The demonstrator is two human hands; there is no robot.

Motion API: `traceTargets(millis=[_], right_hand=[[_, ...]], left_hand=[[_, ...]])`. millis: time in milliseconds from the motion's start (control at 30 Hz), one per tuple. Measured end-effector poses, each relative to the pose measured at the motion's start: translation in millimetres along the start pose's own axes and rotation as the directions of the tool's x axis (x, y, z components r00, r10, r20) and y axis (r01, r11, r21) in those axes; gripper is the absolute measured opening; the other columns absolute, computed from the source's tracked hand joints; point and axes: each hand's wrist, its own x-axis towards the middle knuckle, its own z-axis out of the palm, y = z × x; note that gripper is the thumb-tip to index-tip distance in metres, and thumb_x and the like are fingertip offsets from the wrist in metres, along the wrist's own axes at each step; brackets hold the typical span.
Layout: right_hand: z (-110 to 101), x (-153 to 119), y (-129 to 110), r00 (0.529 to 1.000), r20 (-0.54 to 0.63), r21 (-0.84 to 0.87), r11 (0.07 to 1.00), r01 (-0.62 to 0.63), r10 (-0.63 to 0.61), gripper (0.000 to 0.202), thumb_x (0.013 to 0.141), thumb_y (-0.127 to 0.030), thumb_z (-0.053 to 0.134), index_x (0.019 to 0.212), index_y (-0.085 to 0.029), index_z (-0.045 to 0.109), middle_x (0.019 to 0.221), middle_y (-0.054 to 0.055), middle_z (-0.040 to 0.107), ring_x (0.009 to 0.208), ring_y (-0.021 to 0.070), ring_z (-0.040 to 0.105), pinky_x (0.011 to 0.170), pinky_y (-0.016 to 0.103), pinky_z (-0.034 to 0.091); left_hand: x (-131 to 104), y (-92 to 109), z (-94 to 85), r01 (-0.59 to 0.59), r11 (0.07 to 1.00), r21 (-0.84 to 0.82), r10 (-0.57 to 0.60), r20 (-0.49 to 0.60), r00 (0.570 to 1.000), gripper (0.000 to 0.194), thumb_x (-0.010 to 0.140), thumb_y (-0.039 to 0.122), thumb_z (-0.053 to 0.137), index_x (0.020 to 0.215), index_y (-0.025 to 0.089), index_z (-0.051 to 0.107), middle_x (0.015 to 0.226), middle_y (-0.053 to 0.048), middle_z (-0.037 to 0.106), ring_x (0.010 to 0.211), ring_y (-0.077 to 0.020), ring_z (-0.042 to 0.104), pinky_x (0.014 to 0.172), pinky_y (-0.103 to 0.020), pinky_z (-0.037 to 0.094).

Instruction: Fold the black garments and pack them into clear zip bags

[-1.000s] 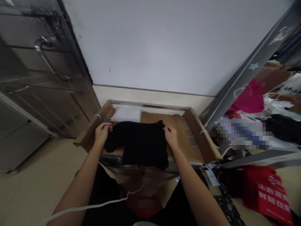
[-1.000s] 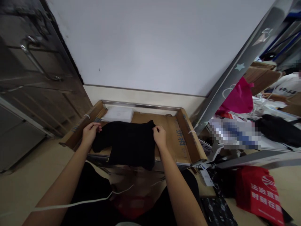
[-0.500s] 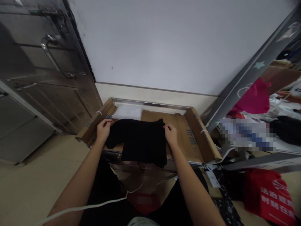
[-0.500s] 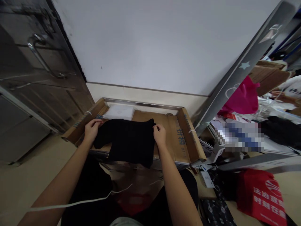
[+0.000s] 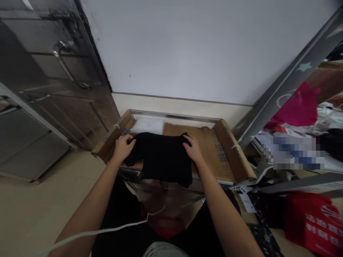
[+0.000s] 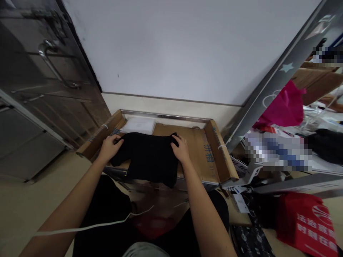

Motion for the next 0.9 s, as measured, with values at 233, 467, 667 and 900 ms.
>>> traceTargets(millis=[233, 467, 667, 900], right_hand=[[1, 0, -1, 1.0, -0.017, 0.001, 1.0, -0.005, 0.005, 0.043, 0.083, -0.032, 0.058, 0.123, -0.024, 0.071, 0.135, 0.012, 0.063, 0.132, 0.0309, 0.052, 0.116, 0.055, 0.036], [2, 0, 3, 0.999, -0.049, 0.061, 0.998, -0.011, 0.014, 0.036, 0.082, -0.032, 0.058, 0.113, -0.024, 0.073, 0.127, 0.011, 0.066, 0.127, 0.0301, 0.056, 0.114, 0.055, 0.038], [4, 0, 5, 0.997, -0.076, 0.085, 0.996, 0.011, -0.004, 0.034, 0.081, -0.031, 0.057, 0.109, -0.022, 0.074, 0.124, 0.012, 0.068, 0.124, 0.0294, 0.058, 0.113, 0.052, 0.039], [4, -1, 5, 0.996, -0.088, 0.087, 0.996, -0.004, 0.012, 0.032, 0.08, -0.03, 0.057, 0.106, -0.022, 0.074, 0.125, 0.011, 0.067, 0.124, 0.0289, 0.058, 0.113, 0.051, 0.04]], left_hand=[[-5, 62, -42.5, -0.099, 0.99, 0.099, 0.092, 0.068, 0.993, 0.023, 0.095, 0.041, 0.048, 0.104, 0.024, 0.062, 0.083, -0.004, 0.065, 0.076, -0.0227, 0.06, 0.073, -0.031, 0.042], [16, 91, -54.5, -0.136, 0.991, -0.013, 0.137, 0.089, 0.987, 0.029, 0.089, 0.028, 0.056, 0.117, 0.023, 0.064, 0.083, -0.003, 0.066, 0.076, -0.021, 0.062, 0.076, -0.032, 0.045], [33, 116, -42.5, -0.101, 0.994, -0.047, 0.108, 0.174, 0.979, 0.019, 0.082, 0.021, 0.062, 0.096, 0.017, 0.074, 0.09, -0.008, 0.071, 0.082, -0.0222, 0.064, 0.082, -0.034, 0.049], [47, 149, -9.0, -0.002, 0.99, -0.142, 0.028, 0.182, 0.983, 0.011, 0.079, 0.014, 0.064, 0.086, 0.017, 0.072, 0.086, -0.008, 0.071, 0.083, -0.0214, 0.066, 0.085, -0.036, 0.052]])
